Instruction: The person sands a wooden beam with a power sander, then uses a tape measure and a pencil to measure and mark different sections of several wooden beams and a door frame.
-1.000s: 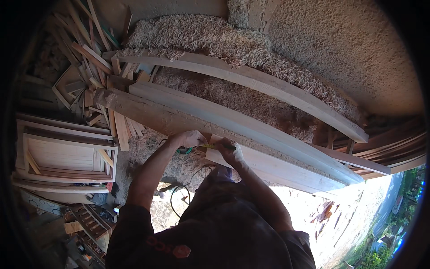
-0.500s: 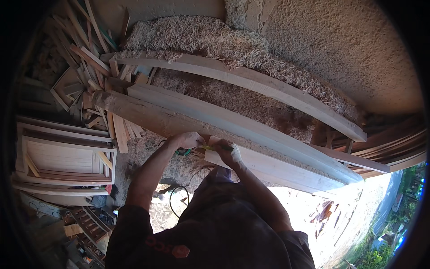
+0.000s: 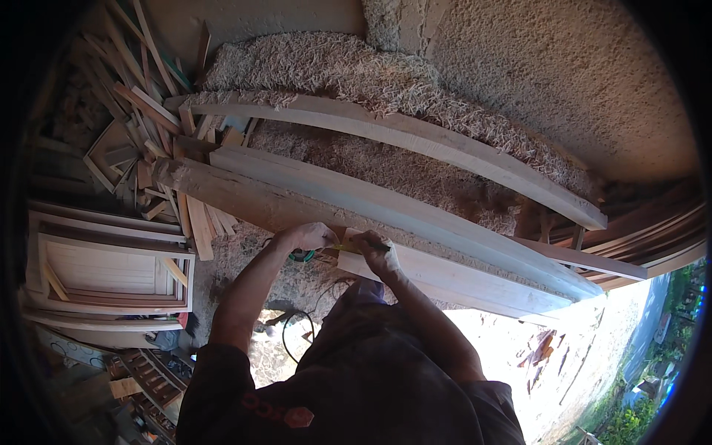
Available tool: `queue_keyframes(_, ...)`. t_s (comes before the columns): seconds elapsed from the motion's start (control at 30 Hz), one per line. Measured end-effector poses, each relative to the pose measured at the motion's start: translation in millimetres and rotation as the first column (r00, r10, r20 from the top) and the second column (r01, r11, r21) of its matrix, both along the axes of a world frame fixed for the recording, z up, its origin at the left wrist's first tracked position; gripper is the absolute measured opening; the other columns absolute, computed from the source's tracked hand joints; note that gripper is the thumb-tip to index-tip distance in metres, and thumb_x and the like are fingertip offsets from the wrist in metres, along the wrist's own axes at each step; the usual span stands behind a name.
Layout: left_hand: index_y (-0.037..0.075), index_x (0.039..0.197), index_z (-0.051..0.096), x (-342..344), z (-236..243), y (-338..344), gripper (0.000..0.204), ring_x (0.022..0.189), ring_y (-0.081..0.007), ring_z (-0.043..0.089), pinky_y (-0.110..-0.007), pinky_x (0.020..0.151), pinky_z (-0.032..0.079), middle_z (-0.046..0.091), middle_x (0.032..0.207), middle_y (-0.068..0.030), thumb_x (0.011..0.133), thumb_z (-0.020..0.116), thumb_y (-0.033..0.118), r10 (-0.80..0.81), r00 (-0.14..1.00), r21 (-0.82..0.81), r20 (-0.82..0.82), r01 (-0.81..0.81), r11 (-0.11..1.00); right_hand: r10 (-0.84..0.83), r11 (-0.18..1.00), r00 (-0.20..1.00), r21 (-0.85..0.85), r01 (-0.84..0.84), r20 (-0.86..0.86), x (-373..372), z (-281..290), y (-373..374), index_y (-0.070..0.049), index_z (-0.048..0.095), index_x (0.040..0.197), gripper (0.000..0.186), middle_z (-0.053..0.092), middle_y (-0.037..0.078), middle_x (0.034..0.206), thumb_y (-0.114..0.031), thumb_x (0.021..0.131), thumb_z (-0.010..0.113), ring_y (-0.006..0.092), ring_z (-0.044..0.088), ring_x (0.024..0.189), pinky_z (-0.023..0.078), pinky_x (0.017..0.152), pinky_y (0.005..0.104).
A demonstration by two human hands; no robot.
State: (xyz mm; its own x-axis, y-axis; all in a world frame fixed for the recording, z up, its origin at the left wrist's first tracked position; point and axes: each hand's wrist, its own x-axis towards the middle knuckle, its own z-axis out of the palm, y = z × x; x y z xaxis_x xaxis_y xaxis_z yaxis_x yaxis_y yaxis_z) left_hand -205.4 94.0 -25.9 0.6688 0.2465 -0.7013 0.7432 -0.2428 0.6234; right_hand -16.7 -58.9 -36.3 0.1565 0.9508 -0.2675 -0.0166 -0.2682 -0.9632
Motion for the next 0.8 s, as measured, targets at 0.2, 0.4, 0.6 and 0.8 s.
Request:
queue_keyframes(0.2, 0.005, 0.098, 0.068, -25, -1, 7, 0.028, 0.057, -0.0101, 0.056, -0.028, 0.053, 0.045, 0.06, 0.064, -0.0018, 0.095, 0.057, 0.03, 0.335, 0.926, -0.222, 0.172, -0.295, 0.929, -0.274, 0.959, 0.941, -0.126, 0.253, -0.199, 43, 33, -19, -0.002, 0.066, 0.094, 0.045, 0.068, 0.007, 0.094, -0.044, 0.098, 0.049, 0.0174, 0.06, 0.091, 0.046, 0.084, 0.0332)
queue_keyframes(0.4, 0.005, 0.088, 0.058, -26, -22, 16, 0.031, 0.059, -0.0115, 0.054, -0.03, 0.055, 0.043, 0.054, 0.065, -0.002, 0.097, 0.057, 0.035, 0.742, 0.612, 0.067, 0.275, -0.782, 0.62, -0.186, 0.983, 0.937, -0.06, 0.176, -0.297, 44, 20, -68, 0.0, 0.063, 0.09, 0.062, 0.065, 0.009, 0.08, -0.057, 0.097, 0.041, 0.0176, 0.062, 0.079, 0.05, 0.072, 0.0343)
queue_keyframes(0.6, -0.001, 0.086, 0.05, -7, -58, 26, 0.032, 0.07, -0.0218, 0.055, -0.036, 0.067, 0.045, 0.055, 0.074, -0.0084, 0.096, 0.058, 0.029, 0.397, 0.702, 0.388, 0.591, -0.679, 0.623, -0.036, 0.986, 0.997, -0.163, 0.024, -0.071, 63, 25, -100, 0.0, 0.064, 0.093, 0.056, 0.062, 0.014, 0.075, -0.052, 0.098, 0.043, 0.0198, 0.063, 0.073, 0.048, 0.068, 0.0349)
queue_keyframes(0.8, 0.0, 0.082, 0.051, -1, -77, 17, 0.027, 0.074, -0.022, 0.05, -0.037, 0.067, 0.042, 0.053, 0.078, -0.0132, 0.092, 0.06, 0.023, 0.31, 0.788, 0.435, 0.532, -0.568, 0.698, -0.044, 0.978, 0.977, -0.192, 0.085, 0.209, 74, 48, -122, 0.001, 0.063, 0.095, 0.054, 0.065, 0.02, 0.085, -0.05, 0.097, 0.044, 0.0346, 0.063, 0.084, 0.047, 0.077, 0.044)
